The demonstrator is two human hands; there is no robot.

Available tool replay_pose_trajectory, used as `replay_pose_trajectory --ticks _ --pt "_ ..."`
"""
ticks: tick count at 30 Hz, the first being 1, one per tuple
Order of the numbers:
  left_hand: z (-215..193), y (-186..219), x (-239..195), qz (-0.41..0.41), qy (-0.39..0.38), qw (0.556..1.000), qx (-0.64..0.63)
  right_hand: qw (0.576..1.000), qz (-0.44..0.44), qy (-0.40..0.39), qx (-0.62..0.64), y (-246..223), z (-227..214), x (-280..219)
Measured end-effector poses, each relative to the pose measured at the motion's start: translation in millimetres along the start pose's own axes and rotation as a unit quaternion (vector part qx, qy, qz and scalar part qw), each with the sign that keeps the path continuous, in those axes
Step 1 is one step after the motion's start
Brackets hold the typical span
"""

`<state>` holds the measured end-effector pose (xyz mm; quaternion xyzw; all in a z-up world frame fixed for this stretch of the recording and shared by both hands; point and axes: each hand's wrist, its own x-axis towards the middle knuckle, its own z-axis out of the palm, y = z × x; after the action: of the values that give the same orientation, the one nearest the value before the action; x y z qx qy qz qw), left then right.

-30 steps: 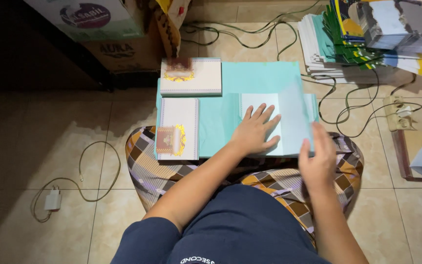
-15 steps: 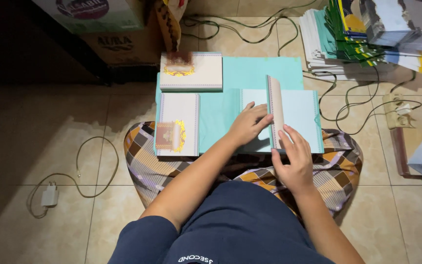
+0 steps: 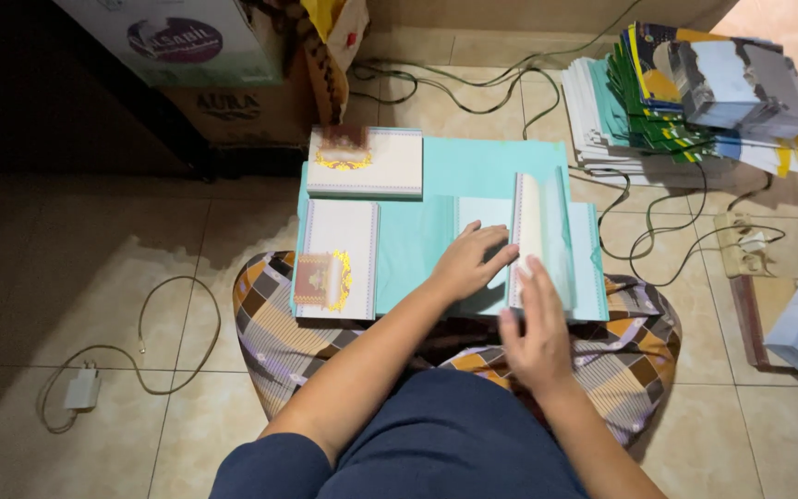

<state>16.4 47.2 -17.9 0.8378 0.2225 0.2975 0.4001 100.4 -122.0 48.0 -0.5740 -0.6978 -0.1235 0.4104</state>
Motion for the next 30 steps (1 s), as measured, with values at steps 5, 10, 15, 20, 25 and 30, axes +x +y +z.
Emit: replay_pose_trajectory --ticks 5,10,15,20,25,30 --pt "26.7 -48.4 -2.8 -0.019 0.043 0.996 -0.079 0.949 0.255 -0.184 0.028 26.0 -3.0 -4.5" --pt "-11.8 2.6 -3.1 -0.066 0.140 0.973 -0.171 0.924 0.251 -0.281 -0.056 53.7 17.0 -30.5" --pt "-11.3 6.3 -4.2 -0.082 0.202 0.964 -0.153 0.936 0.195 -0.276 -0.095 60.3 20.5 -48.1" --pt "-11.6 15.8 -5.1 -0.080 0.207 0.966 -0.135 0.930 0.225 -0.283 -0.068 57.6 16.5 -44.3" --pt "2.6 6.2 -1.5 -0.050 0.158 0.985 0.036 0.931 0.194 -0.293 -0.101 73.5 22.3 -57.4" --pt "7.3 15.4 -1.9 -0.023 0.048 0.970 0.235 0.934 0.193 -0.281 -0.104 71.6 23.6 -61.3"
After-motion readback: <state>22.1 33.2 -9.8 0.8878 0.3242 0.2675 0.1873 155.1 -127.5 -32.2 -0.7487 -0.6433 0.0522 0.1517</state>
